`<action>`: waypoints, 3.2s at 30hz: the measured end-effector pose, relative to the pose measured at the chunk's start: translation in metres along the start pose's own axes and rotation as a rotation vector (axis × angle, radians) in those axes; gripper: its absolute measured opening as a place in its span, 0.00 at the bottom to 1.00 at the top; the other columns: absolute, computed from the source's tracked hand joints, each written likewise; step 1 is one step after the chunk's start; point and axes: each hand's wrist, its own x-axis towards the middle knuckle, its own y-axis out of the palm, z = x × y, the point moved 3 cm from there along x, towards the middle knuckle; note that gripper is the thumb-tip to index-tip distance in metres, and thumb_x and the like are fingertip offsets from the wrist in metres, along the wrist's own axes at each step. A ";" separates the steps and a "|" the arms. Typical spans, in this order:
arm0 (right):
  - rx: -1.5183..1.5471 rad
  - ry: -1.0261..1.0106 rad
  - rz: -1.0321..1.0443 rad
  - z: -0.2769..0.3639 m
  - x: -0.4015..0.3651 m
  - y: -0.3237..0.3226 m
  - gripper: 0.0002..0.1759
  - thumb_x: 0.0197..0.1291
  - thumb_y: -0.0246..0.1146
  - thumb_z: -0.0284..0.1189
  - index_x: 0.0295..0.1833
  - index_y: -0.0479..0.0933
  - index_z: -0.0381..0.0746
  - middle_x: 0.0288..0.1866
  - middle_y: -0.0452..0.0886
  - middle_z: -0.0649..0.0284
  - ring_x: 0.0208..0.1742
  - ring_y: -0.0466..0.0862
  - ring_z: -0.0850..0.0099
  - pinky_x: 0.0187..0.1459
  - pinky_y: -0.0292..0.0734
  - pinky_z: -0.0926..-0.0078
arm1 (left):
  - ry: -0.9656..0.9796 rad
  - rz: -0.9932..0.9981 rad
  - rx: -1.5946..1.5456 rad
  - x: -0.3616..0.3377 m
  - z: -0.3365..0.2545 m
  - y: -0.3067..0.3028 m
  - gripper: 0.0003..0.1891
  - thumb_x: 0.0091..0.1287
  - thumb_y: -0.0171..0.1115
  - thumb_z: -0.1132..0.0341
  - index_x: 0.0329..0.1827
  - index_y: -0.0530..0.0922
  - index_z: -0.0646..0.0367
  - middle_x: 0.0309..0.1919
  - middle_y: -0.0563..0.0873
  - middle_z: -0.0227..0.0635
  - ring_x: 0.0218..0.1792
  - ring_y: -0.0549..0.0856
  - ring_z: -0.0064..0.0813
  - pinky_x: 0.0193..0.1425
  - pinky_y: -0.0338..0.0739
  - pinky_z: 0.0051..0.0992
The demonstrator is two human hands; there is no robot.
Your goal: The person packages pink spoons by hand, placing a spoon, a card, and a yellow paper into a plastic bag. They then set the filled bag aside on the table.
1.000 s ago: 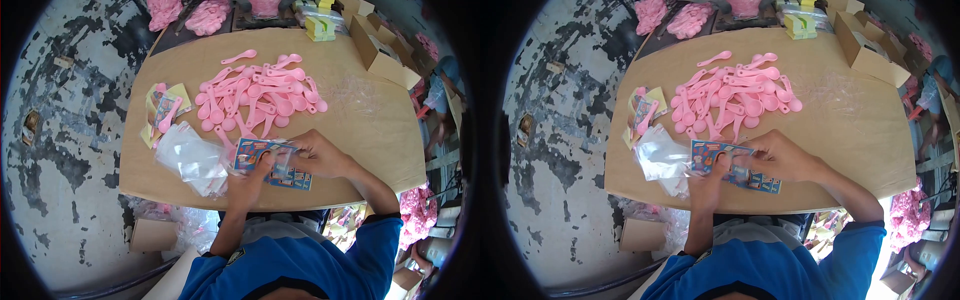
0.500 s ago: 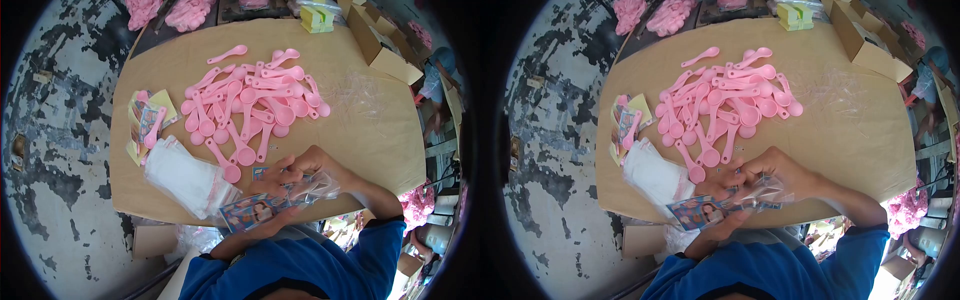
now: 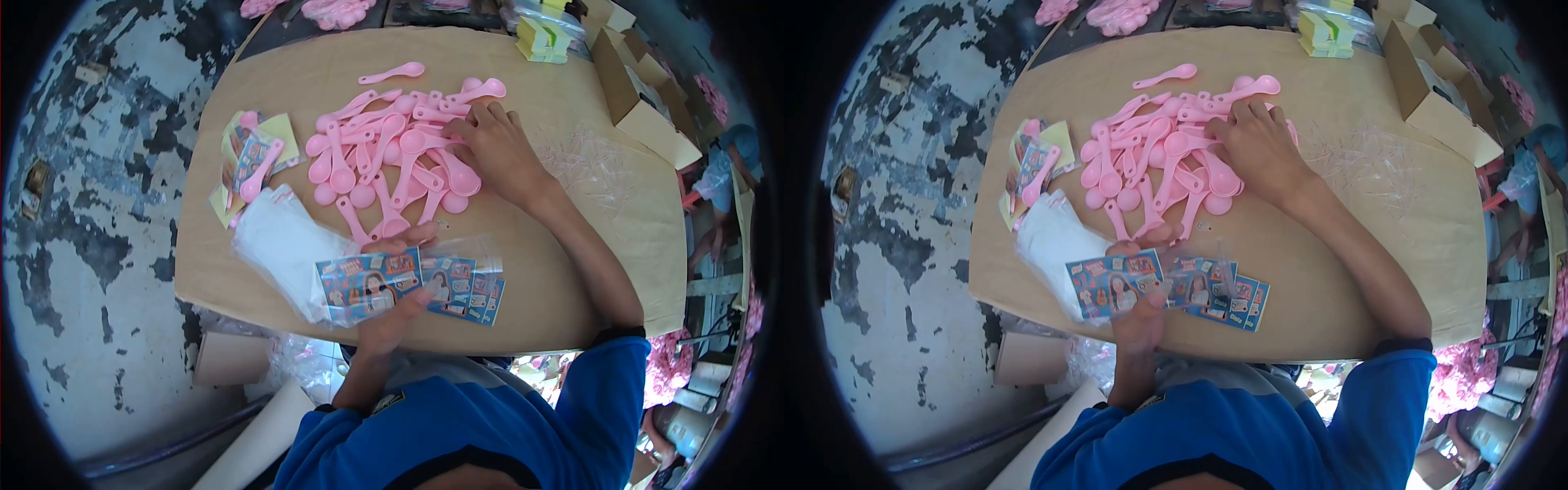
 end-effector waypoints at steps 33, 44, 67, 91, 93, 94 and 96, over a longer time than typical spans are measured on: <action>0.599 -0.112 -0.272 0.087 -0.010 -0.183 0.06 0.64 0.58 0.25 0.43 0.79 0.36 0.30 0.80 0.66 0.30 0.76 0.82 0.29 0.68 0.82 | 0.367 -0.015 0.693 0.049 -0.102 -0.005 0.41 0.60 0.69 0.57 0.73 0.58 0.62 0.65 0.69 0.47 0.71 0.65 0.40 0.72 0.60 0.38; 0.765 0.076 -0.171 0.069 0.014 -0.133 0.10 0.67 0.60 0.28 0.44 0.80 0.32 0.31 0.81 0.66 0.33 0.76 0.85 0.32 0.69 0.84 | -0.492 0.646 0.391 0.114 -0.041 -0.018 0.23 0.71 0.59 0.65 0.67 0.68 0.62 0.48 0.83 0.33 0.50 0.82 0.25 0.54 0.78 0.27; 0.148 -0.389 -0.246 0.064 0.027 -0.037 0.15 0.41 0.71 0.31 0.39 0.82 0.43 0.33 0.79 0.69 0.43 0.79 0.71 0.42 0.79 0.72 | -0.666 0.355 0.506 0.107 -0.036 -0.046 0.15 0.77 0.47 0.68 0.61 0.71 0.68 0.34 0.79 0.28 0.30 0.75 0.12 0.32 0.71 0.18; 0.210 -0.152 -0.286 0.083 -0.010 -0.044 0.11 0.50 0.70 0.30 0.40 0.81 0.41 0.37 0.81 0.67 0.39 0.80 0.67 0.38 0.78 0.71 | -0.540 0.528 0.588 0.094 -0.014 -0.048 0.16 0.76 0.46 0.71 0.64 0.70 0.63 0.32 0.78 0.27 0.26 0.75 0.12 0.28 0.72 0.18; 0.243 -0.115 -0.334 0.078 -0.017 -0.032 0.10 0.49 0.70 0.28 0.39 0.81 0.41 0.37 0.81 0.67 0.38 0.80 0.68 0.37 0.78 0.71 | -0.526 0.590 0.730 0.095 -0.020 -0.044 0.16 0.75 0.48 0.71 0.63 0.72 0.64 0.27 0.77 0.27 0.25 0.73 0.12 0.26 0.68 0.19; 0.264 -0.113 -0.315 0.077 -0.016 -0.031 0.10 0.49 0.70 0.26 0.39 0.81 0.40 0.37 0.81 0.66 0.38 0.80 0.67 0.38 0.78 0.70 | -0.520 0.620 0.801 0.096 -0.022 -0.042 0.15 0.75 0.48 0.72 0.62 0.73 0.65 0.25 0.76 0.27 0.24 0.72 0.12 0.25 0.67 0.20; 0.314 -0.105 -0.262 0.076 -0.016 -0.031 0.09 0.50 0.69 0.22 0.39 0.79 0.37 0.37 0.81 0.63 0.39 0.81 0.64 0.39 0.77 0.68 | -0.488 0.611 0.806 0.095 -0.020 -0.041 0.15 0.74 0.49 0.72 0.61 0.73 0.66 0.22 0.75 0.27 0.23 0.70 0.12 0.24 0.63 0.21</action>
